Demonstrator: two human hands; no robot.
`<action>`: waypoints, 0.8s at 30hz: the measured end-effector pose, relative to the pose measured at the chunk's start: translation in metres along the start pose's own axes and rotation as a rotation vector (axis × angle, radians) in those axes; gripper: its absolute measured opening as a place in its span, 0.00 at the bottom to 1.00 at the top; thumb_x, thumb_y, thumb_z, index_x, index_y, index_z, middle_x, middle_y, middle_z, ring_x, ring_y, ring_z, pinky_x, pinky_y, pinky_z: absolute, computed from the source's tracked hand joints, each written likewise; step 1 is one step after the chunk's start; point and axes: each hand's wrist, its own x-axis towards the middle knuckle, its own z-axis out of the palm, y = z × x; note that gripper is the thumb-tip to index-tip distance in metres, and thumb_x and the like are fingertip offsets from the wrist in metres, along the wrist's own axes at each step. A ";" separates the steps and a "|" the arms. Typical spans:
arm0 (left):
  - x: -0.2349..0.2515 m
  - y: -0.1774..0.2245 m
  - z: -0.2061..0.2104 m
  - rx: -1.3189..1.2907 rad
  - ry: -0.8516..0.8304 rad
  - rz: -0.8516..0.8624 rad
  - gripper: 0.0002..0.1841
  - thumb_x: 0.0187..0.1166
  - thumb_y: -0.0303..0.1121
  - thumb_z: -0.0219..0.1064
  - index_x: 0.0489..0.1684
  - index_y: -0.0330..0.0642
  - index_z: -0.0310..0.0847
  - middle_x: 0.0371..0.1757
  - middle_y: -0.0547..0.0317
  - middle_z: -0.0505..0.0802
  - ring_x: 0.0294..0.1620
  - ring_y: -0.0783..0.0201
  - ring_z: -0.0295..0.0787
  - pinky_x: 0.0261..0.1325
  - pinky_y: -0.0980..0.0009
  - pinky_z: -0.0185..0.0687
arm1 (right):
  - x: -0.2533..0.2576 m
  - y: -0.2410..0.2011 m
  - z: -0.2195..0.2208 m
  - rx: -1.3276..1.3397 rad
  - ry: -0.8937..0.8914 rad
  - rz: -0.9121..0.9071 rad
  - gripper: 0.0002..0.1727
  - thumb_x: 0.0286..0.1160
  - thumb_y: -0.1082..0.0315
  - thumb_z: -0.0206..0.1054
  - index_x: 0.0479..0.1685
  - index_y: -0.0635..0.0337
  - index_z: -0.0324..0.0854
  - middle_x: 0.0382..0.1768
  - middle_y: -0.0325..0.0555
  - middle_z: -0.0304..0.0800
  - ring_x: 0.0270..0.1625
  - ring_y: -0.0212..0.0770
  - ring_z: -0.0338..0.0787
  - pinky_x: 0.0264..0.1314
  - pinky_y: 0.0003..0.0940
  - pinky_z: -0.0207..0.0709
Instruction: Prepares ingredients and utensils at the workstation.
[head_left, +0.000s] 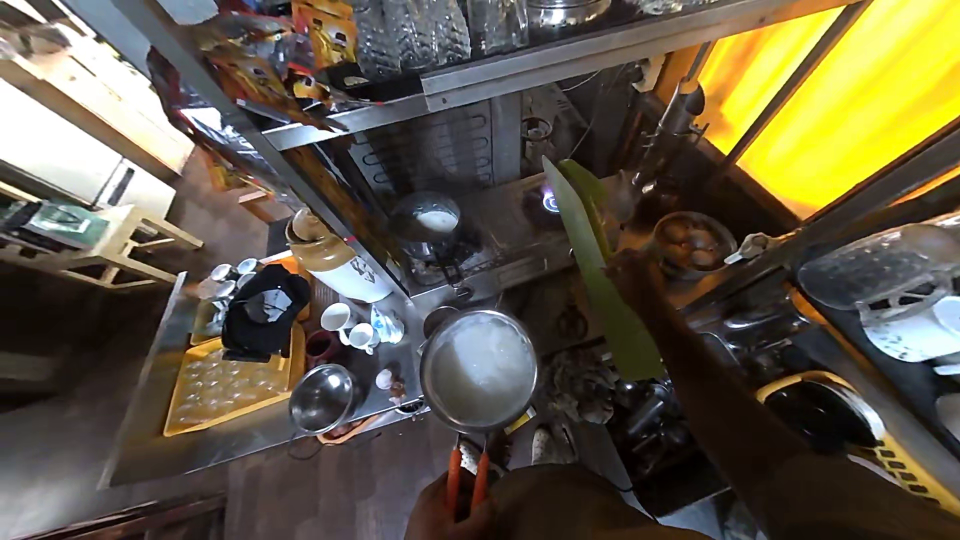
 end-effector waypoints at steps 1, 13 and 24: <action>0.001 -0.002 0.000 0.009 0.004 0.003 0.16 0.67 0.36 0.80 0.46 0.37 0.85 0.27 0.57 0.92 0.23 0.63 0.88 0.28 0.63 0.88 | -0.003 -0.003 -0.002 0.015 -0.011 0.010 0.13 0.82 0.59 0.69 0.48 0.60 0.91 0.58 0.56 0.90 0.61 0.60 0.90 0.63 0.65 0.83; 0.001 -0.006 0.001 -0.019 -0.020 0.032 0.15 0.67 0.35 0.80 0.44 0.37 0.85 0.25 0.56 0.91 0.22 0.61 0.88 0.27 0.63 0.88 | 0.009 0.004 -0.004 -0.001 -0.045 -0.011 0.12 0.84 0.63 0.67 0.51 0.60 0.91 0.55 0.59 0.92 0.60 0.63 0.90 0.62 0.65 0.83; 0.003 -0.003 0.000 0.002 -0.028 0.018 0.14 0.68 0.34 0.79 0.45 0.38 0.85 0.26 0.57 0.92 0.23 0.63 0.88 0.27 0.64 0.87 | 0.039 -0.004 -0.018 -0.091 -0.073 0.022 0.13 0.81 0.61 0.70 0.51 0.60 0.90 0.53 0.61 0.91 0.56 0.65 0.91 0.58 0.68 0.83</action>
